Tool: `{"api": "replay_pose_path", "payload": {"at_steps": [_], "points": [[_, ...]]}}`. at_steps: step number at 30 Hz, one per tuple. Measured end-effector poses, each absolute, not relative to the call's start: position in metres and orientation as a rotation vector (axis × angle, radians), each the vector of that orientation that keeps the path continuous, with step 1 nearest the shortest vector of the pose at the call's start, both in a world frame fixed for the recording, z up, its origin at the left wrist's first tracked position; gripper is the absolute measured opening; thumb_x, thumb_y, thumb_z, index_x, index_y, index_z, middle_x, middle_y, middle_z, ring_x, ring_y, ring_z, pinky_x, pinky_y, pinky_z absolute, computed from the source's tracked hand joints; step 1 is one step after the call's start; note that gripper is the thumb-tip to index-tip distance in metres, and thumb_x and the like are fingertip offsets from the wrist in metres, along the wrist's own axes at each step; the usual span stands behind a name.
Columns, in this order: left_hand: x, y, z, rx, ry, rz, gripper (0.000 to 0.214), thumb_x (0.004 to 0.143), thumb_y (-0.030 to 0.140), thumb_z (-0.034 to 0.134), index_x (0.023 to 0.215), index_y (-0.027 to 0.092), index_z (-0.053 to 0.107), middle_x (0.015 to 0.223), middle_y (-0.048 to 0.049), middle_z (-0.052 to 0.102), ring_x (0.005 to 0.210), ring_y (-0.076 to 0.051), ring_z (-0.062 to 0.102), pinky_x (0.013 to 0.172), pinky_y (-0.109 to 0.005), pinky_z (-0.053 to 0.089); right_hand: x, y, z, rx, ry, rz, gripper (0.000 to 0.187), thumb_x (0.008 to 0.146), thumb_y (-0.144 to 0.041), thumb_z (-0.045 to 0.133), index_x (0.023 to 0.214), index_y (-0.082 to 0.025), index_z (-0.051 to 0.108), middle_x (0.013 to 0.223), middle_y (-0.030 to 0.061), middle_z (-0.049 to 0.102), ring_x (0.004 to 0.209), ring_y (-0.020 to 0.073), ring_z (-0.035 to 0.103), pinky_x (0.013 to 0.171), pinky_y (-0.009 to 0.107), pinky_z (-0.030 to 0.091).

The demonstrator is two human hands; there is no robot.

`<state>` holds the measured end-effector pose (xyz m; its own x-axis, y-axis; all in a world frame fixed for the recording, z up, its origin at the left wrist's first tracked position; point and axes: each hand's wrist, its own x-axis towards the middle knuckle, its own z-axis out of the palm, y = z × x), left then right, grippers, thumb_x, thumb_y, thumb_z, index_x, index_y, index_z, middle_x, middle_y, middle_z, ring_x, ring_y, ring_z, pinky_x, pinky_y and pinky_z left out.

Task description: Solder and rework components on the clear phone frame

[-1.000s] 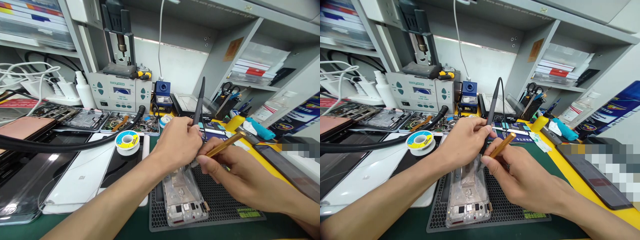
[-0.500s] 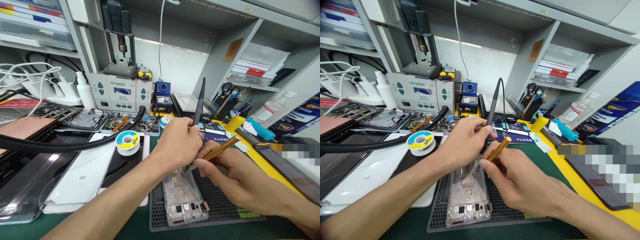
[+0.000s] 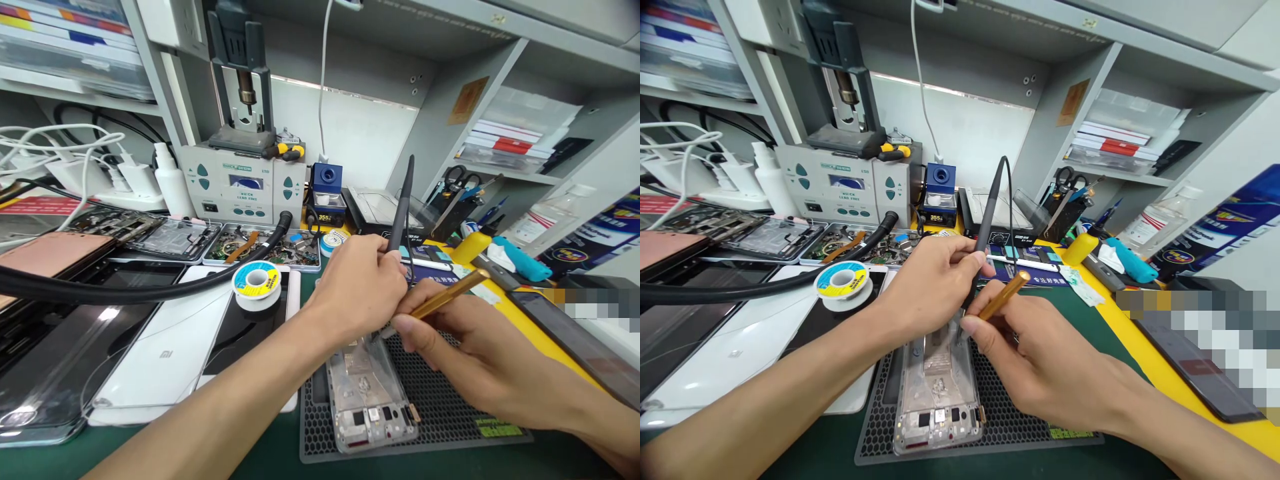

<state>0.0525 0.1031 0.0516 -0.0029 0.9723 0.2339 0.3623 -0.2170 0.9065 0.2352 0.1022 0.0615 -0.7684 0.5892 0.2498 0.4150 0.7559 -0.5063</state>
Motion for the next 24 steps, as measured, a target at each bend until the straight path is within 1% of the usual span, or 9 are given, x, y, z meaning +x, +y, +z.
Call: {"api": "replay_pose_path", "payload": {"at_steps": [2, 6, 9, 12, 15, 17, 22, 24], "points": [[0.0527, 0.1036, 0.0508, 1.635, 1.384, 1.234, 0.027, 0.098, 0.026, 0.053, 0.075, 0.022, 0.067, 0.08, -0.0052, 0.075, 0.075, -0.021, 0.067, 0.063, -0.031, 0.046, 0.2345, 0.1023, 0.062, -0.764, -2.537, 0.587, 0.027, 0.111, -0.032, 0.051, 0.087, -0.025, 0.059, 0.072, -0.0014, 0.062, 0.062, 0.0169, 0.057, 0.058, 0.031, 0.048], [0.053, 0.1045, 0.0494, 1.618, 1.356, 1.261, 0.024, 0.097, 0.025, 0.054, 0.076, 0.022, 0.065, 0.084, -0.0057, 0.079, 0.078, -0.021, 0.071, 0.068, -0.032, 0.052, 0.233, 0.1041, 0.0625, -0.76, -2.584, 0.569, 0.024, 0.11, -0.03, 0.05, 0.09, -0.024, 0.06, 0.075, -0.0005, 0.065, 0.066, 0.0182, 0.061, 0.059, 0.032, 0.049], [0.053, 0.1045, 0.0488, 1.605, 1.35, 1.265, 0.023, 0.097, 0.023, 0.055, 0.076, 0.022, 0.065, 0.086, -0.0063, 0.08, 0.08, -0.022, 0.073, 0.073, -0.033, 0.054, 0.2332, 0.1043, 0.0623, -0.743, -2.546, 0.55, 0.024, 0.11, -0.03, 0.052, 0.088, -0.024, 0.06, 0.074, -0.0016, 0.063, 0.063, 0.0167, 0.058, 0.06, 0.031, 0.048], [0.0535, 0.1044, 0.0482, 1.601, 1.349, 1.27, 0.023, 0.096, 0.024, 0.055, 0.076, 0.022, 0.066, 0.086, -0.0062, 0.081, 0.08, -0.022, 0.073, 0.073, -0.033, 0.054, 0.2343, 0.1033, 0.0617, -0.745, -2.552, 0.578, 0.026, 0.11, -0.031, 0.051, 0.087, -0.024, 0.059, 0.073, -0.0014, 0.062, 0.063, 0.0169, 0.058, 0.058, 0.031, 0.047], [0.0541, 0.105, 0.0475, 1.6, 1.344, 1.283, 0.023, 0.097, 0.024, 0.055, 0.076, 0.022, 0.065, 0.088, -0.0062, 0.081, 0.081, -0.021, 0.074, 0.073, -0.032, 0.055, 0.2344, 0.1024, 0.062, -0.721, -2.583, 0.593, 0.024, 0.111, -0.029, 0.05, 0.089, -0.024, 0.059, 0.074, -0.0011, 0.064, 0.065, 0.0172, 0.059, 0.061, 0.031, 0.049], [0.0544, 0.1055, 0.0473, 1.599, 1.343, 1.287, 0.023, 0.097, 0.024, 0.056, 0.075, 0.022, 0.065, 0.087, -0.0063, 0.081, 0.082, -0.021, 0.074, 0.075, -0.032, 0.056, 0.2339, 0.1022, 0.0627, -0.718, -2.553, 0.562, 0.023, 0.11, -0.029, 0.052, 0.088, -0.024, 0.06, 0.075, -0.0012, 0.063, 0.065, 0.0171, 0.058, 0.062, 0.031, 0.049], [0.0545, 0.1067, 0.0466, 1.586, 1.347, 1.297, 0.022, 0.096, 0.023, 0.057, 0.077, 0.022, 0.067, 0.088, -0.0067, 0.082, 0.083, -0.022, 0.075, 0.076, -0.033, 0.056, 0.2332, 0.1035, 0.0628, -0.727, -2.585, 0.572, 0.023, 0.11, -0.03, 0.05, 0.09, -0.024, 0.06, 0.074, 0.0001, 0.064, 0.065, 0.0185, 0.06, 0.058, 0.032, 0.048], [0.0549, 0.1071, 0.0464, 1.576, 1.346, 1.297, 0.022, 0.096, 0.022, 0.057, 0.076, 0.022, 0.066, 0.088, -0.0069, 0.082, 0.083, -0.022, 0.075, 0.076, -0.033, 0.057, 0.234, 0.1046, 0.0624, -0.73, -2.573, 0.564, 0.024, 0.11, -0.03, 0.051, 0.089, -0.024, 0.06, 0.073, -0.0006, 0.063, 0.063, 0.0178, 0.059, 0.057, 0.032, 0.047]]}}
